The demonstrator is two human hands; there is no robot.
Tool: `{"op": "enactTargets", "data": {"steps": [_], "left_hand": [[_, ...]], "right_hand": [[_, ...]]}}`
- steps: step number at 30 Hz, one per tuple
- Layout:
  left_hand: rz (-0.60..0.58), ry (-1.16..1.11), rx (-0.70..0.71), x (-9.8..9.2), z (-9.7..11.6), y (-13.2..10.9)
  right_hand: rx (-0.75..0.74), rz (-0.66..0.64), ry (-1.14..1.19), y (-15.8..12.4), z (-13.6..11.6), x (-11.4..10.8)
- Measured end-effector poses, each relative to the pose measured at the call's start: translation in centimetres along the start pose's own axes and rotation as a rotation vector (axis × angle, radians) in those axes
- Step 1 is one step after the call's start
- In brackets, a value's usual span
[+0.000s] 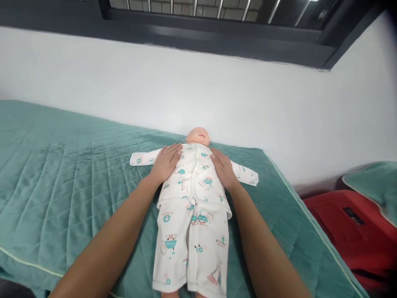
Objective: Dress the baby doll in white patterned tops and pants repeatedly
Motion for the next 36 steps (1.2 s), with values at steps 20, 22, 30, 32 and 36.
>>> {"op": "enactTargets", "data": {"steps": [20, 22, 30, 32, 36], "left_hand": [[-0.097, 0.476, -0.402, -7.2, -7.6, -8.5], [-0.117, 0.49, -0.389, -7.0, -7.5, -8.4], [-0.124, 0.537, -0.403, -6.9, -8.4, -7.8], [-0.113, 0.541, -0.419, -7.0, -8.4, -7.8], [-0.091, 0.536, -0.469, -7.2, -8.6, -7.9]], "right_hand": [[0.44, 0.043, -0.517, -6.9, 10.9, -9.6], [0.49, 0.124, -0.433, -6.9, 11.1, -10.2], [0.604, 0.218, -0.152, -6.0, 13.1, -10.8], [0.601, 0.255, -0.065, -5.5, 13.5, -10.7], [0.566, 0.332, 0.103, -4.9, 14.4, -10.8]]}}
Point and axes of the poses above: each hand's wrist, its own y-axis towards the middle knuckle, its own x-axis out of the palm, z = x × y, the point moved 5 cm from there along y, towards the middle knuckle, and after that the axes turned 11 degrees about x, right-handed, at the moved point
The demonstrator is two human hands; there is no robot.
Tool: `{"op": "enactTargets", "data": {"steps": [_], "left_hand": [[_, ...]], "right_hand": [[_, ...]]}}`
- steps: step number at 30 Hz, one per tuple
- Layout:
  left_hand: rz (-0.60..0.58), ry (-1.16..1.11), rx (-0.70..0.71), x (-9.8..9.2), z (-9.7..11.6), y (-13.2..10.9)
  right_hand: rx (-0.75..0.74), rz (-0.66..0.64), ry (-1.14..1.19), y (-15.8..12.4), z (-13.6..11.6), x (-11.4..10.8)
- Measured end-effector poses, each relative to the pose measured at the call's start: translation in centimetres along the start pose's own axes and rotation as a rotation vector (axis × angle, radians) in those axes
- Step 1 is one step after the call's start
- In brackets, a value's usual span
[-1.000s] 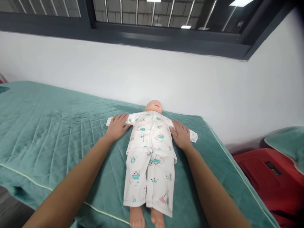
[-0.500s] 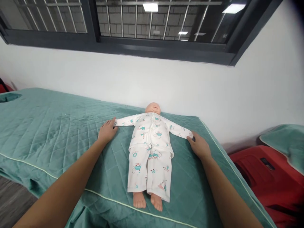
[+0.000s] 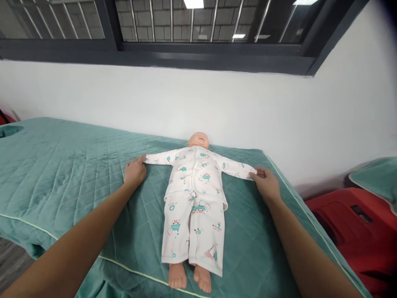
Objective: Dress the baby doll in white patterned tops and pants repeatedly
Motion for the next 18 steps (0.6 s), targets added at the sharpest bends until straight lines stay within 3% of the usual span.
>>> {"op": "enactTargets", "data": {"steps": [7, 18], "left_hand": [[0.046, 0.024, -0.099, -0.3, -0.7, 0.2], [0.098, 0.059, -0.146, -0.3, -0.6, -0.1]], "right_hand": [[0.008, 0.048, 0.21, 1.4, 1.0, -0.4], [0.015, 0.114, 0.139, 1.9, 1.5, -0.3]]}}
Point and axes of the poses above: each hand's wrist, its own y-axis towards the middle knuckle, its own x-axis out of the palm, z = x × y, the point moved 5 cm from there along y, towards the middle knuckle, and after that the axes turned 11 degrees about x, right-handed, at the moved point
